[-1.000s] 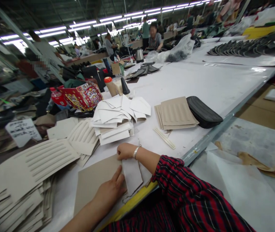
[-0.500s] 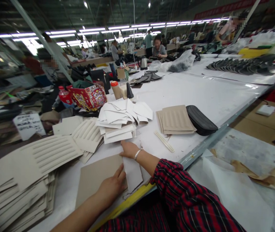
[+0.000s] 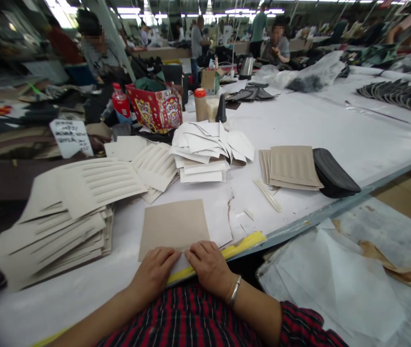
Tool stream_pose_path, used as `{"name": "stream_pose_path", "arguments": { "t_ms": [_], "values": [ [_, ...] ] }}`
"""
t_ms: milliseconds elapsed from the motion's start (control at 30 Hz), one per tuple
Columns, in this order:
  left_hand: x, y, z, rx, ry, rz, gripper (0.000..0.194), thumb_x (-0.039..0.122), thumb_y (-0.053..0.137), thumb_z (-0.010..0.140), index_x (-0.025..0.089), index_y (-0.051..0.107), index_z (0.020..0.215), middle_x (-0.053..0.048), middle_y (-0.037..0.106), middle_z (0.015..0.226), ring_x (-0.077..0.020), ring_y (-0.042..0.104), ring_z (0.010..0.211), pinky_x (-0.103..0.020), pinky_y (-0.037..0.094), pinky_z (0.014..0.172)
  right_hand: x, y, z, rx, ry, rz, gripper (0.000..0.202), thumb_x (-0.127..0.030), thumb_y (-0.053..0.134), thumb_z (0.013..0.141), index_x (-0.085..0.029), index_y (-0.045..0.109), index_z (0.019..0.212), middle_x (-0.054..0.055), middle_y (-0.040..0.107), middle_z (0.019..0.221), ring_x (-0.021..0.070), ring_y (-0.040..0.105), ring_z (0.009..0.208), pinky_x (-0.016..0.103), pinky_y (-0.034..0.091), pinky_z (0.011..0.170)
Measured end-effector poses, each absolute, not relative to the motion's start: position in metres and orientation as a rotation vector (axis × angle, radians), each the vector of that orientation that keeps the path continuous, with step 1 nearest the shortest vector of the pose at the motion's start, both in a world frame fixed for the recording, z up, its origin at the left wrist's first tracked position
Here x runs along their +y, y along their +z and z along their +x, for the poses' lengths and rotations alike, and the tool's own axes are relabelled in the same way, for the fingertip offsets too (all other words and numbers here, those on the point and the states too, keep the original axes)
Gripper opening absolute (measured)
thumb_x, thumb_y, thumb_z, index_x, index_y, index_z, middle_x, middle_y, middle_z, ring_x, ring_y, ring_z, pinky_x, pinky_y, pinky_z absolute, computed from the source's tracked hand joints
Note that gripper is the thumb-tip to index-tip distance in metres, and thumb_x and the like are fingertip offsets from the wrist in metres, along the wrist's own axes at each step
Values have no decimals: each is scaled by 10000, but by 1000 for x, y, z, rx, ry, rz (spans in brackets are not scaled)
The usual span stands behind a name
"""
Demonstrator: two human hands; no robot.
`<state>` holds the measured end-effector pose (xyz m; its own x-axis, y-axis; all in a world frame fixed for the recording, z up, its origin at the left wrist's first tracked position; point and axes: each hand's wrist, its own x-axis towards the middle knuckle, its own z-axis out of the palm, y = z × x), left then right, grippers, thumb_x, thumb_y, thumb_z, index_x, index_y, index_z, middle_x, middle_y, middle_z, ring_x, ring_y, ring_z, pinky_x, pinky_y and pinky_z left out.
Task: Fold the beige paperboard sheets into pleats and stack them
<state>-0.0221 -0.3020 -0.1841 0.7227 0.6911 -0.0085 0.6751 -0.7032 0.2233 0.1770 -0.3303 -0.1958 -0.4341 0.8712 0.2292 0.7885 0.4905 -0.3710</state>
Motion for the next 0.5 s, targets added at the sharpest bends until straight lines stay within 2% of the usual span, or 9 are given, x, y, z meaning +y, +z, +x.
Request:
{"name": "stream_pose_path", "arguments": {
  "t_ms": [100, 200, 300, 400, 500],
  "values": [
    [-299, -181, -26, 1012, 21, 2764, 421, 152, 433, 826, 202, 421, 1244, -74, 544, 1108, -220, 466, 964, -372, 390, 838, -324, -192, 168, -2359, 313, -1490, 289, -137, 483, 795, -192, 574, 1064, 85, 564, 918, 206, 446, 866, 364, 372, 775],
    [-297, -184, -48, 963, 26, 2831, 442, 157, 425, 834, 194, 389, 1273, -76, 529, 1159, -219, 461, 1017, -361, 388, 869, -324, -190, 174, -2356, 347, -1483, 337, -97, 475, 785, -207, 567, 1090, 74, 561, 934, 189, 455, 869, 342, 390, 785],
    [-299, -193, -85, 1058, 133, 2907, 385, 188, 404, 860, 176, 431, 1243, -79, 537, 1170, -215, 472, 1047, -351, 387, 902, -327, -192, 186, -2301, 380, -1448, 401, -65, 449, 785, -225, 544, 1141, 70, 557, 985, 172, 473, 903, 328, 412, 804],
    [-304, -198, -116, 1178, 251, 2937, 370, 258, 403, 871, 176, 451, 1228, -76, 548, 1174, -207, 493, 1054, -348, 389, 926, -327, -189, 194, -2221, 479, -1456, 375, -79, 435, 797, -230, 557, 1118, 62, 558, 983, 166, 493, 912, 330, 434, 807],
    [-307, -195, -118, 1258, 333, 2907, 341, 272, 408, 866, 187, 493, 1185, -72, 562, 1161, -216, 501, 1056, -400, 353, 969, -320, -183, 190, -2125, 556, -1507, 337, -105, 422, 817, -224, 557, 1102, 62, 554, 984, 164, 496, 928, 334, 438, 825]
  ]
}}
